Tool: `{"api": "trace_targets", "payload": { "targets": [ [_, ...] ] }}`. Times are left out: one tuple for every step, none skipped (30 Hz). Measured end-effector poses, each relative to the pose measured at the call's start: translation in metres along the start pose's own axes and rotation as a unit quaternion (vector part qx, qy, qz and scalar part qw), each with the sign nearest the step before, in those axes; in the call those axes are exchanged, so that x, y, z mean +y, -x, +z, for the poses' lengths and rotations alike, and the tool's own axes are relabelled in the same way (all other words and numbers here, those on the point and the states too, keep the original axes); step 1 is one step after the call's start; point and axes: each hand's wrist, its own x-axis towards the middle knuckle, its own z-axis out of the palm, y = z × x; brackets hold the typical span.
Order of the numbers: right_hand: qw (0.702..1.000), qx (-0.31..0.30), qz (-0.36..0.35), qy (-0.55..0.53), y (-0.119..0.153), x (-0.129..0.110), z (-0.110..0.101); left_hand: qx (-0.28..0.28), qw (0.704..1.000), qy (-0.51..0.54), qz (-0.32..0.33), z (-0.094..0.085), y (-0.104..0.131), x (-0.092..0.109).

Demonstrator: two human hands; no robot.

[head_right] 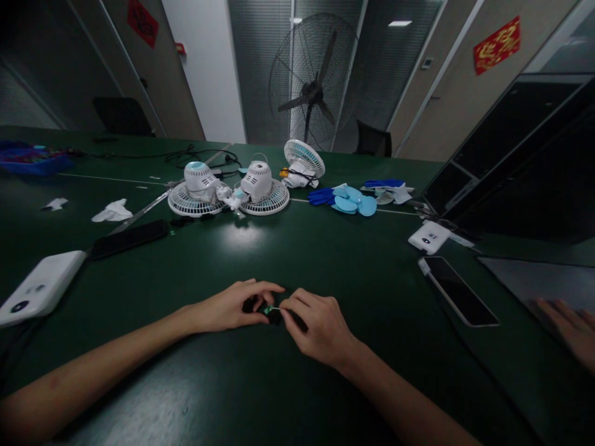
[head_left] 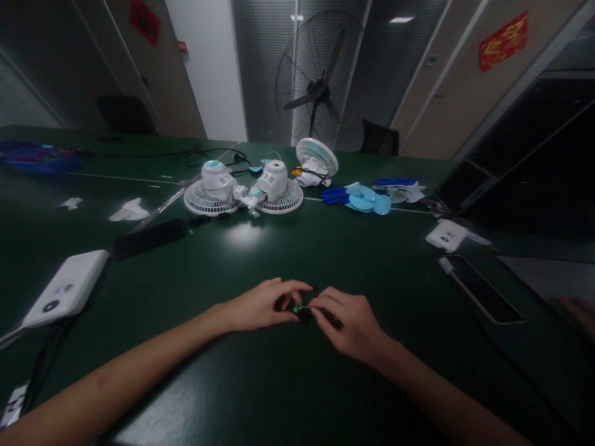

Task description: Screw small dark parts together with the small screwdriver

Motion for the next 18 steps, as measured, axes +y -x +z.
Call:
{"api": "trace_targets", "payload": {
  "targets": [
    [1.000, -0.006, -0.007, 0.002, 0.0002, -0.0007, -0.0003, 0.001, 1.000, -0.001, -0.001, -0.0001, 0.0000, 0.0000],
    [1.000, -0.011, -0.013, 0.006, 0.0003, -0.0014, -0.0006, 0.002, 1.000, -0.002, -0.002, -0.0003, 0.0001, 0.0002],
    [1.000, -0.018, -0.015, 0.011, 0.0002, -0.0020, -0.0008, 0.003, 1.000, -0.002, -0.003, -0.0006, 0.0002, 0.0005],
    [1.000, -0.023, -0.014, 0.015, 0.0001, -0.0025, -0.0009, 0.004, 1.000, -0.001, -0.003, -0.0009, 0.0002, 0.0008],
    [0.999, -0.025, -0.008, 0.017, -0.0002, -0.0028, -0.0008, 0.004, 1.000, -0.001, -0.003, -0.0012, 0.0004, 0.0011],
    [1.000, -0.025, 0.000, 0.018, -0.0005, -0.0028, -0.0006, 0.004, 1.000, -0.002, -0.003, -0.0014, 0.0005, 0.0012],
    [1.000, -0.020, 0.008, 0.021, -0.0007, -0.0025, -0.0002, 0.005, 1.000, -0.004, -0.004, -0.0015, 0.0007, 0.0013],
    [0.999, -0.016, 0.016, 0.023, -0.0008, -0.0020, 0.0002, 0.007, 1.000, -0.007, -0.006, -0.0016, 0.0009, 0.0013],
    [0.999, -0.011, 0.021, 0.028, -0.0009, -0.0015, 0.0008, 0.008, 1.000, -0.008, -0.008, -0.0016, 0.0011, 0.0012],
    [0.999, -0.008, 0.025, 0.031, -0.0008, -0.0008, 0.0013, 0.009, 1.000, -0.008, -0.010, -0.0015, 0.0013, 0.0011],
    [0.999, -0.007, 0.026, 0.032, -0.0007, -0.0002, 0.0018, 0.009, 1.000, -0.007, -0.012, -0.0014, 0.0015, 0.0011],
    [0.999, -0.006, 0.025, 0.031, -0.0005, 0.0003, 0.0022, 0.009, 1.000, -0.006, -0.014, -0.0012, 0.0017, 0.0010],
    [0.999, -0.005, 0.025, 0.027, -0.0004, 0.0007, 0.0025, 0.009, 1.000, -0.006, -0.016, -0.0010, 0.0018, 0.0009],
    [0.999, -0.004, 0.025, 0.023, -0.0003, 0.0010, 0.0027, 0.009, 1.000, -0.007, -0.018, -0.0009, 0.0019, 0.0008],
    [0.999, -0.002, 0.025, 0.020, -0.0003, 0.0012, 0.0027, 0.009, 1.000, -0.008, -0.020, -0.0008, 0.0019, 0.0007],
    [0.999, 0.002, 0.027, 0.020, -0.0003, 0.0013, 0.0027, 0.008, 1.000, -0.010, -0.021, -0.0008, 0.0019, 0.0005],
    [0.999, 0.009, 0.030, 0.023, -0.0005, 0.0013, 0.0026, 0.007, 1.000, -0.011, -0.021, -0.0008, 0.0019, 0.0004],
    [0.999, 0.018, 0.034, 0.025, -0.0006, 0.0014, 0.0025, 0.005, 1.000, -0.013, -0.020, -0.0009, 0.0019, 0.0004]
  ]
}}
